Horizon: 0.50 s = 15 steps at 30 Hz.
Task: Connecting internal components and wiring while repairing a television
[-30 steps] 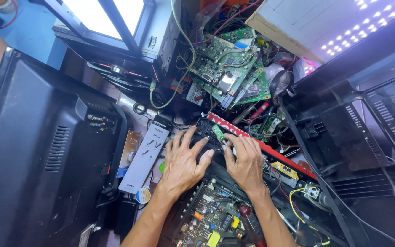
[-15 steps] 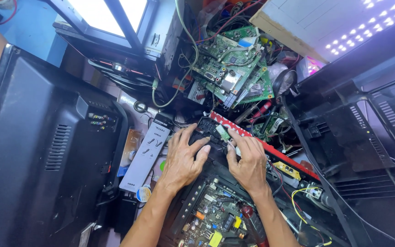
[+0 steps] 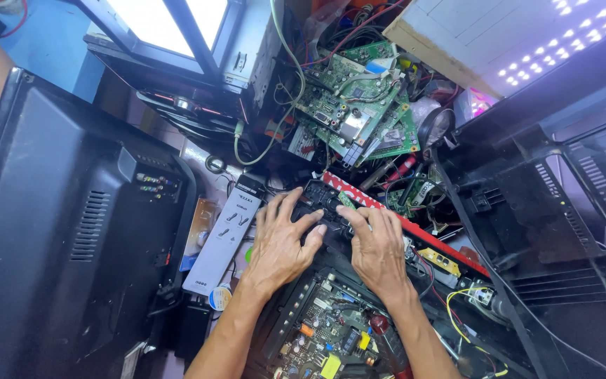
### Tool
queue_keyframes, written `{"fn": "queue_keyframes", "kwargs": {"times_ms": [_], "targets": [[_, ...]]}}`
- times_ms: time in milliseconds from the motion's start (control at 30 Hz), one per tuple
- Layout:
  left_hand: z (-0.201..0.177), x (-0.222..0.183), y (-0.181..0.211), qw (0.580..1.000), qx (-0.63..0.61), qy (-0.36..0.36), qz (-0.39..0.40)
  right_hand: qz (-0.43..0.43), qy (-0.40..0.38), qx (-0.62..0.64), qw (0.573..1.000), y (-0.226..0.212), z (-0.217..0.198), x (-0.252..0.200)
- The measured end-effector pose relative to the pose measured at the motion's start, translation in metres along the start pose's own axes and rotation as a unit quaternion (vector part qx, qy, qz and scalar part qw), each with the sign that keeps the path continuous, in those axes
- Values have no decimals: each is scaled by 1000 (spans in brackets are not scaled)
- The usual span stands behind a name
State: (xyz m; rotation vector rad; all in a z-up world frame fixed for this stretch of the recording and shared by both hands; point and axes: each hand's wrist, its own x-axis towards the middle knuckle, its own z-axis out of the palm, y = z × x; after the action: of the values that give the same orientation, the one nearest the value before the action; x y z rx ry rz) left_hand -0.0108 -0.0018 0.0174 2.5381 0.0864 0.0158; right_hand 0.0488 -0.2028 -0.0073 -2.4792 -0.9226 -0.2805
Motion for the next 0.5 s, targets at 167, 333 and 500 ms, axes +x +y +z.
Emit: {"fn": "queue_keyframes", "kwargs": {"times_ms": [167, 333, 500], "targets": [[2, 2, -7, 1000, -8, -11, 2, -24, -32, -66, 997, -1, 1, -1], [1, 2, -9, 1000, -15, -22, 1, -25, -54, -77, 995, -11, -6, 4], [0, 2, -9, 1000, -18, -24, 2, -37, -50, -84, 995, -10, -4, 3]]}}
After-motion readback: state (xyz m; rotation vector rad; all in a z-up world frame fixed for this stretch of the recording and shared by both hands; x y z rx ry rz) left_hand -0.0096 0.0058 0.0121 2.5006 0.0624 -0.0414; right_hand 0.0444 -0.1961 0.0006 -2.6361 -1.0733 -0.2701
